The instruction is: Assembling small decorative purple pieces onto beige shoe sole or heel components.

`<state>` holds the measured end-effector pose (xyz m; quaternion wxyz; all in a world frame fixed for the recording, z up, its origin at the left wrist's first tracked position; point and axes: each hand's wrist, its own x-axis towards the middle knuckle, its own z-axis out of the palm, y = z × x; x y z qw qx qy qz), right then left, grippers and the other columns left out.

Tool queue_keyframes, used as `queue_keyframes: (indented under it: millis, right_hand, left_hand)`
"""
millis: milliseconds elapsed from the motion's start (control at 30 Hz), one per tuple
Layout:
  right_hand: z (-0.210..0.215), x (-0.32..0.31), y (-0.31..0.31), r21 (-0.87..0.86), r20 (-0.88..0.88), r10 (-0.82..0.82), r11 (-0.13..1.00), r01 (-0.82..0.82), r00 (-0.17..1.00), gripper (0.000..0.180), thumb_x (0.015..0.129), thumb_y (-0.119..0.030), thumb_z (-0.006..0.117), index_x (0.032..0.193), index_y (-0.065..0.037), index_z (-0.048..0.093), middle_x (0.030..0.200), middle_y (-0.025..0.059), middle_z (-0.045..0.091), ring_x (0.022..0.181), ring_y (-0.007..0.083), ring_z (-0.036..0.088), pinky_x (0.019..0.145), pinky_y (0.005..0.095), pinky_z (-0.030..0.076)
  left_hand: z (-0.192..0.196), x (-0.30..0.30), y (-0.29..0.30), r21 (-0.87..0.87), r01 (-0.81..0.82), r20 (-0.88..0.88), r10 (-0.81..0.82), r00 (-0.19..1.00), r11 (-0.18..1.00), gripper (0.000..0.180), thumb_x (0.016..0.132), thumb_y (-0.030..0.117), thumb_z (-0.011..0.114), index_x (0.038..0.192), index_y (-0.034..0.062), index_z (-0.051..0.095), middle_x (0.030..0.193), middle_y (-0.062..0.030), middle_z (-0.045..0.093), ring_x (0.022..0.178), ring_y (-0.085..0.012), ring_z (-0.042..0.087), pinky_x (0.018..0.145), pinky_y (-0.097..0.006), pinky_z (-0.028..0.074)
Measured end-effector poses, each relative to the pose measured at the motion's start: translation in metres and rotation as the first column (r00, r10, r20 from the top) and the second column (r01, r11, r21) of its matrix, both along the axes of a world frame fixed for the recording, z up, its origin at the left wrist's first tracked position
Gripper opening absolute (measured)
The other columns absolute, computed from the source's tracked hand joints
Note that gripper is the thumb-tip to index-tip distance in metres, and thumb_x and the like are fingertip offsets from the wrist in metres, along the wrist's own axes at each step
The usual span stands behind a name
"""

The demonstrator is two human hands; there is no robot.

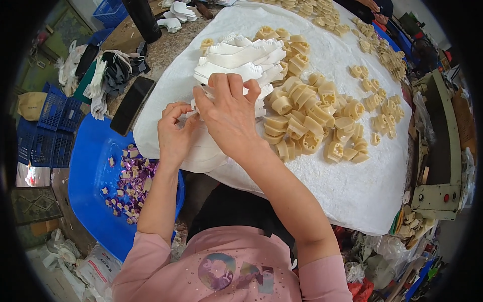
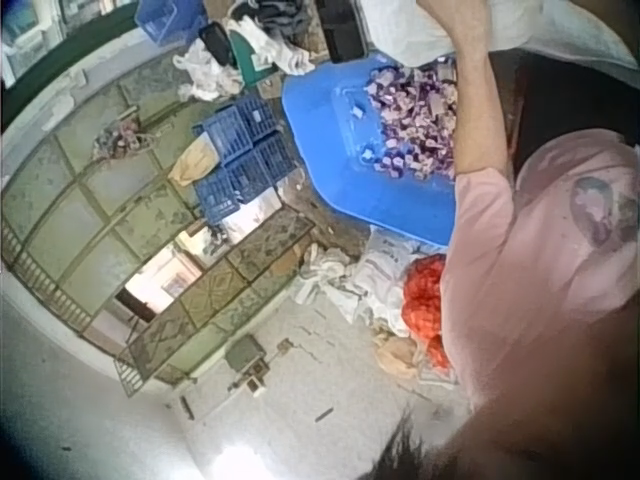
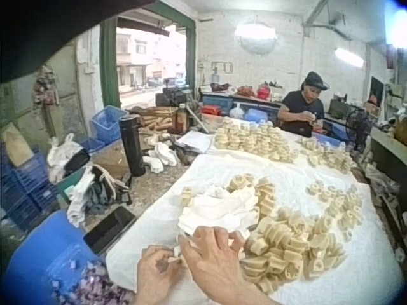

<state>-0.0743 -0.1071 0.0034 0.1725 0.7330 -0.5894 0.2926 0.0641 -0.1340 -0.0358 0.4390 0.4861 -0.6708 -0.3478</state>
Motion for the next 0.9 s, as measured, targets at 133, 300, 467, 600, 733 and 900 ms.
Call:
queue_keyframes:
  millis: [133, 300, 467, 600, 733, 900]
  right_hand:
    - [0.003, -0.001, -0.004, -0.006, -0.027, 0.041, 0.999, -0.041, 0.999, 0.019, 0.064, -0.014, 0.064, 0.083, -0.010, 0.067, 0.101, 0.0055, 0.050, 0.102, 0.0225, 0.042, 0.088, 0.0463, 0.023]
    - [0.003, 0.001, 0.001, -0.023, -0.067, 0.077, 0.997, -0.079, 0.995, 0.016, 0.062, -0.013, 0.066, 0.077, -0.009, 0.064, 0.098, 0.0050, 0.051, 0.101, 0.0223, 0.044, 0.087, 0.0474, 0.023]
    - [-0.004, -0.010, 0.005, 0.002, 0.175, 0.169, 0.985, -0.172, 0.970, 0.015, 0.061, 0.000, 0.062, 0.073, -0.009, 0.059, 0.091, 0.0032, 0.051, 0.096, 0.0238, 0.045, 0.085, 0.0449, 0.026]
    - [-0.008, -0.019, 0.009, -0.031, 0.317, 0.170, 0.985, -0.169, 0.933, 0.021, 0.060, 0.005, 0.058, 0.076, -0.009, 0.058, 0.090, 0.0034, 0.051, 0.093, 0.0242, 0.045, 0.085, 0.0412, 0.027]
    - [0.006, -0.030, 0.009, -0.109, 0.528, 0.195, 0.981, -0.162, 0.827, 0.024, 0.065, 0.008, 0.058, 0.084, -0.008, 0.058, 0.089, 0.0057, 0.052, 0.089, 0.0258, 0.048, 0.081, 0.0376, 0.033]
    - [0.028, -0.057, 0.031, -0.358, 0.919, 0.379, 0.918, -0.169, 0.111, 0.007, 0.089, -0.008, 0.058, 0.093, -0.005, 0.054, 0.089, 0.0040, 0.056, 0.082, 0.0116, 0.054, 0.075, 0.0249, 0.045]
  left_hand:
    - [-0.003, 0.000, 0.001, -0.002, -0.005, -0.029, 0.005, 1.000, 1.000, 0.015, 0.073, 0.004, 0.068, 0.088, 0.0003, 0.065, 0.099, -0.0088, 0.059, 0.099, -0.0258, 0.050, 0.087, -0.033, 0.040]
    - [0.000, -0.001, 0.004, -0.041, -0.012, 0.002, 0.012, 1.000, 0.999, 0.014, 0.073, 0.003, 0.069, 0.087, 0.0019, 0.066, 0.097, -0.0080, 0.059, 0.099, -0.0256, 0.049, 0.086, -0.033, 0.040]
    - [0.003, -0.002, 0.003, -0.080, -0.026, 0.041, 0.029, 0.999, 0.996, 0.013, 0.073, 0.004, 0.069, 0.085, 0.0032, 0.066, 0.096, -0.0073, 0.059, 0.098, -0.0261, 0.048, 0.085, -0.035, 0.039]
    - [0.003, -0.005, 0.001, -0.166, -0.015, 0.126, 0.036, 0.991, 0.986, 0.010, 0.075, 0.006, 0.068, 0.084, 0.0044, 0.064, 0.095, -0.0068, 0.058, 0.098, -0.0264, 0.048, 0.086, -0.037, 0.036]
    - [-0.004, -0.001, 0.003, -0.094, -0.054, 0.149, 0.068, 0.986, 0.994, 0.009, 0.075, 0.007, 0.067, 0.081, 0.0055, 0.062, 0.093, -0.0066, 0.058, 0.098, -0.0266, 0.047, 0.087, -0.039, 0.034]
    - [-0.001, -0.005, 0.001, -0.260, -0.084, 0.254, 0.152, 0.955, 0.962, 0.012, 0.074, 0.010, 0.067, 0.078, 0.0003, 0.060, 0.090, -0.0096, 0.058, 0.092, -0.0280, 0.049, 0.082, -0.035, 0.040]
